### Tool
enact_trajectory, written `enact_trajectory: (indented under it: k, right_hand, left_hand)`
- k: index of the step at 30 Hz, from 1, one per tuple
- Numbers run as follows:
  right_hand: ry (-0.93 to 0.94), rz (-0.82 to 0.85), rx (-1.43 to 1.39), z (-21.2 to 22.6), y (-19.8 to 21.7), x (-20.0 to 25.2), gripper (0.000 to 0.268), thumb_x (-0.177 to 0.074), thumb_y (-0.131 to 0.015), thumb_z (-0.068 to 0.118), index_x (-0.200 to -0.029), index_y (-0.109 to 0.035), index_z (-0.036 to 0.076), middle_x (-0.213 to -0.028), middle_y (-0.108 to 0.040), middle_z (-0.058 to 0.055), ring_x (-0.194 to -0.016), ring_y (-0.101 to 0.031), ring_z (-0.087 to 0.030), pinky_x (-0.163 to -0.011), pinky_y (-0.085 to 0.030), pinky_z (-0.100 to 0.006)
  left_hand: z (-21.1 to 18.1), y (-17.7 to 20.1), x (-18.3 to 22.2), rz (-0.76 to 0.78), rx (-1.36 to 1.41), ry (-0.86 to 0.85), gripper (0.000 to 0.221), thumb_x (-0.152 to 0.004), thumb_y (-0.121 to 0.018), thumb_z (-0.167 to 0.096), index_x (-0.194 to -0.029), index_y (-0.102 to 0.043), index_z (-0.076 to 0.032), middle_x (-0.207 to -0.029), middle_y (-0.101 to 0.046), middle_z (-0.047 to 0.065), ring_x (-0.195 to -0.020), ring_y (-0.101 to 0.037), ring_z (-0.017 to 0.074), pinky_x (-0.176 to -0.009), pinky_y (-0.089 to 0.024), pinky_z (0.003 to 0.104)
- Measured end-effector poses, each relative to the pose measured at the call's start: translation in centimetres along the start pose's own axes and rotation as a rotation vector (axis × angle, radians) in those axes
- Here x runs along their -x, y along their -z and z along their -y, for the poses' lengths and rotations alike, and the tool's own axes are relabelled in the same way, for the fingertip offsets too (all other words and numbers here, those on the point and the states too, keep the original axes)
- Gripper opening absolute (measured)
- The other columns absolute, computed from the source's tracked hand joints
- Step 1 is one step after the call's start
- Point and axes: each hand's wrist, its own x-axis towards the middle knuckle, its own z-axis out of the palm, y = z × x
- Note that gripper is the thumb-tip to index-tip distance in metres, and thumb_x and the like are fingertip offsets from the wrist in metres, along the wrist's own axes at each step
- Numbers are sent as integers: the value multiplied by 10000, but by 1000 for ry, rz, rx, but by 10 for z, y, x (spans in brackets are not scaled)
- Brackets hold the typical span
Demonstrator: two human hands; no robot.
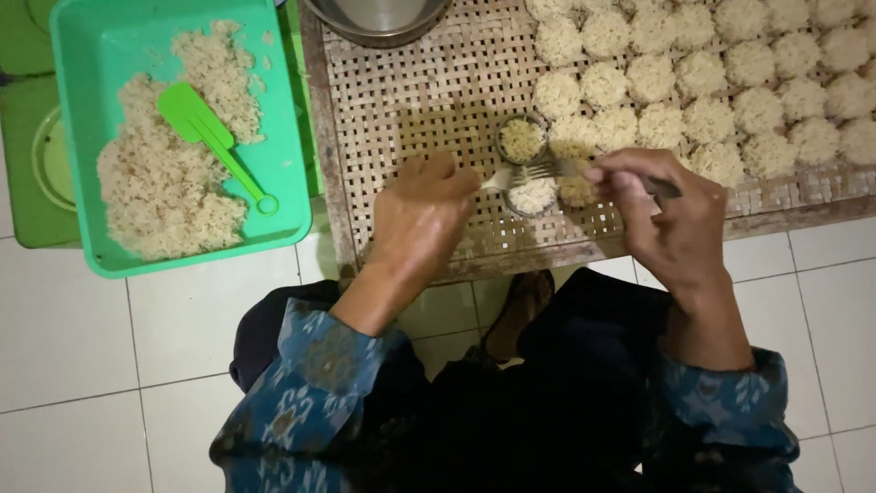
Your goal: Molding food mixture into small cakes on a drying rack using forks and a circular mold
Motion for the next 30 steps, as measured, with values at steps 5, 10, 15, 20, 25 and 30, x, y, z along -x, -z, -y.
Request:
enact_trajectory:
  k: [5,10,15,20,25,30]
  right_hand:
    - [-108,70,69,-1,7,1,175,-1034,-637,-108,-1186,-687,-35,-1017,-769,-178,-756,-707,-201,-512,-511,-268]
    - [-56,46,22,4,9,1,163,-1028,-626,-142,-1169,-669,-72,-1016,-759,-194,-729,-676,-201,-519,-476,-271]
    - [-88,59,54,-2,4,2,138,-1049,-637,-59,-1173,-695,-50,-947,-766,-192,-591,-635,-174,-405,-415,-262]
    - [-123,72,12,12,13,-2,157,-1048,-595,-121,-1176,-659,-56,-1031,-768,-168,-773,-711,-198,-541,-513,-268]
    - [-74,65,8,8,15,4,168,-1054,-562,-90,-1167,-671,-31,-1018,-765,-135,-478,-412,-103,-412,-290,-238]
    - [-111,81,-116,8,19,2,214,-1023,-527,-164,-1174,-628,-51,-1111,-729,-194,-908,-716,-235,-675,-561,-270]
  left_hand:
    - [1,0,2,-48,39,0,176,-724,-792,47,-827,-720,-76,-778,-621,54,-630,-564,199,-397,-475,264]
    - [0,5,0,-42,105,49,154,-748,-758,29,-855,-722,-76,-822,-643,64,-674,-597,234,-390,-467,268]
    - [10,-13,2,-33,195,-20,97,-864,-743,-32,-834,-750,-123,-691,-564,-11,-493,-496,142,-318,-399,229]
    - [-6,14,0,115,132,2,169,-769,-670,81,-762,-702,-85,-752,-644,49,-629,-565,207,-420,-520,306]
    - [-1,19,-2,-22,156,-44,178,-742,-685,92,-781,-725,-77,-711,-656,62,-558,-570,209,-371,-521,265]
    - [8,38,-2,-133,297,55,82,-826,-777,59,-846,-753,-17,-859,-735,82,-738,-701,236,-553,-635,295]
